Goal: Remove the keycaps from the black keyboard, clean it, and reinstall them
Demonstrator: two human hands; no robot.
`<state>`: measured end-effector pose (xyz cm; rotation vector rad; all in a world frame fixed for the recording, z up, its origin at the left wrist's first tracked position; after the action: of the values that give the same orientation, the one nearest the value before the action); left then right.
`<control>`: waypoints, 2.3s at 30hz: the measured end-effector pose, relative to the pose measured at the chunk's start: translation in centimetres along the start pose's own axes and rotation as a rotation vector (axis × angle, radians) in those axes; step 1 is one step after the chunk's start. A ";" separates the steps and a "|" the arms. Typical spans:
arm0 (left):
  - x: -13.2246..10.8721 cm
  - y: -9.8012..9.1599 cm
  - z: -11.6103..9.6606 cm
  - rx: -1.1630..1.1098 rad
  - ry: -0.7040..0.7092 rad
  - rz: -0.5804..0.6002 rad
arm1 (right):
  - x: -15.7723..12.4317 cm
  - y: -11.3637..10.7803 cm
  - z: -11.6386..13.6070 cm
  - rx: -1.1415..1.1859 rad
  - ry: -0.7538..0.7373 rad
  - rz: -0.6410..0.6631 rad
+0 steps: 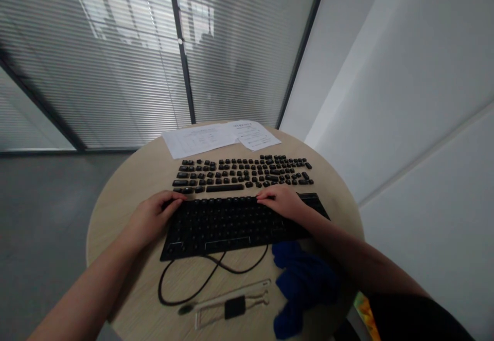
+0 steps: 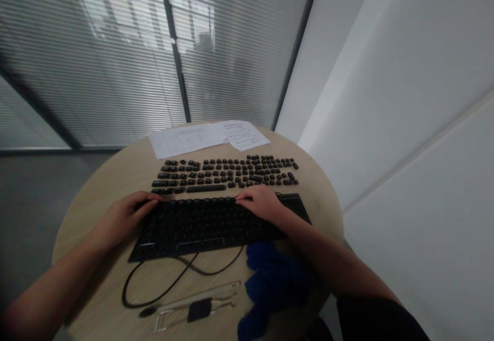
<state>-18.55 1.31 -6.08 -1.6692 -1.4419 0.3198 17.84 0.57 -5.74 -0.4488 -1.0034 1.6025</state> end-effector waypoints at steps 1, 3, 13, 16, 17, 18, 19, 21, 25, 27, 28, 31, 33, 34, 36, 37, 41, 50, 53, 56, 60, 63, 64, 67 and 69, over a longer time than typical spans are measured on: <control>0.0 0.0 0.0 0.001 0.000 0.002 | -0.1 0.0 0.2 -0.027 -0.003 -0.013; 0.1 -0.1 -0.1 0.001 0.000 0.001 | -0.2 0.1 0.4 -0.061 0.008 -0.041; -0.1 -0.6 0.0 -0.027 0.031 -0.019 | 5.3 -4.4 -2.8 -0.130 0.121 -0.116; -0.2 -0.9 -0.2 -0.038 0.024 -0.021 | 9.8 -6.7 -5.1 -0.213 0.233 -0.132; -0.3 -1.1 -0.3 -0.043 0.020 -0.022 | 11.2 -7.1 -5.7 -0.222 0.260 -0.128; -0.3 -1.2 -0.4 -0.047 0.017 -0.022 | 12.4 -7.3 -6.3 -0.229 0.281 -0.121; -0.3 -1.3 -0.4 -0.049 0.014 -0.019 | 13.6 -7.3 -6.7 -0.235 0.298 -0.110; -0.4 -1.5 -0.4 -0.050 0.011 -0.017 | 15.4 -6.9 -7.3 -0.244 0.316 -0.078; -0.5 -1.2 0.4 -0.074 0.003 -0.020 | 18.0 -5.4 -8.0 -0.276 0.321 0.027; -0.5 -1.0 1.0 -0.093 -0.001 -0.039 | 18.7 -4.7 -8.4 -0.292 0.323 0.091; -0.6 -0.9 1.2 -0.102 -0.002 -0.048 | 19.0 -4.4 -8.7 -0.298 0.323 0.124; -0.7 -0.7 1.7 -0.127 -0.015 -0.053 | 19.2 -3.8 -9.1 -0.300 0.319 0.190; -0.8 -0.7 1.9 -0.137 -0.024 -0.057 | 19.1 -3.7 -9.0 -0.291 0.313 0.187; -0.8 -0.7 2.0 -0.139 -0.025 -0.058 | 19.1 -3.8 -8.8 -0.284 0.309 0.171; -0.9 -0.7 2.0 -0.140 -0.022 -0.052 | 19.0 -4.4 -8.1 -0.268 0.295 0.121; -0.9 -0.6 2.0 -0.141 -0.021 -0.046 | 18.8 -4.9 -7.7 -0.258 0.287 0.090; -0.8 -0.6 1.7 -0.141 -0.029 -0.045 | 15.5 -7.2 -5.7 -0.196 0.260 -0.032; -0.5 -0.1 1.5 -0.135 -0.056 -0.037 | -1.3 -3.3 -1.2 0.221 0.054 0.024; -0.4 0.1 1.8 -0.138 -0.053 -0.032 | -1.9 -1.5 -1.6 0.198 0.065 0.011; -0.3 0.2 1.8 -0.144 -0.049 -0.034 | -1.3 -1.0 -2.2 0.160 0.042 -0.016; -0.3 0.2 1.5 -0.144 -0.047 -0.039 | -1.0 -0.8 -2.3 0.136 -0.005 -0.011; -0.2 0.1 1.3 -0.144 -0.054 -0.039 | -1.2 -0.6 -2.2 0.131 -0.005 -0.007; -0.2 0.1 1.2 -0.143 -0.055 -0.040 | -1.3 -0.5 -2.2 0.128 0.000 -0.008; -0.2 -0.1 0.9 -0.136 -0.060 -0.042 | -1.3 -0.4 -2.2 0.111 0.013 -0.004; -0.2 -0.2 0.8 -0.130 -0.062 -0.041 | -1.2 -0.3 -2.1 0.096 0.011 0.012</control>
<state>-19.29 1.47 -6.49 -1.7441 -1.5693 0.2621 19.94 0.23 -6.94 -0.3989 -0.9129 1.6497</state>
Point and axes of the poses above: each hand's wrist, its own x-axis towards the middle knuckle, its own y-axis out of the palm, z = x × y, the point moved 4 cm from there along x, towards the middle knuckle, and after that the axes turned 12 degrees about y, right-handed, at the moved point
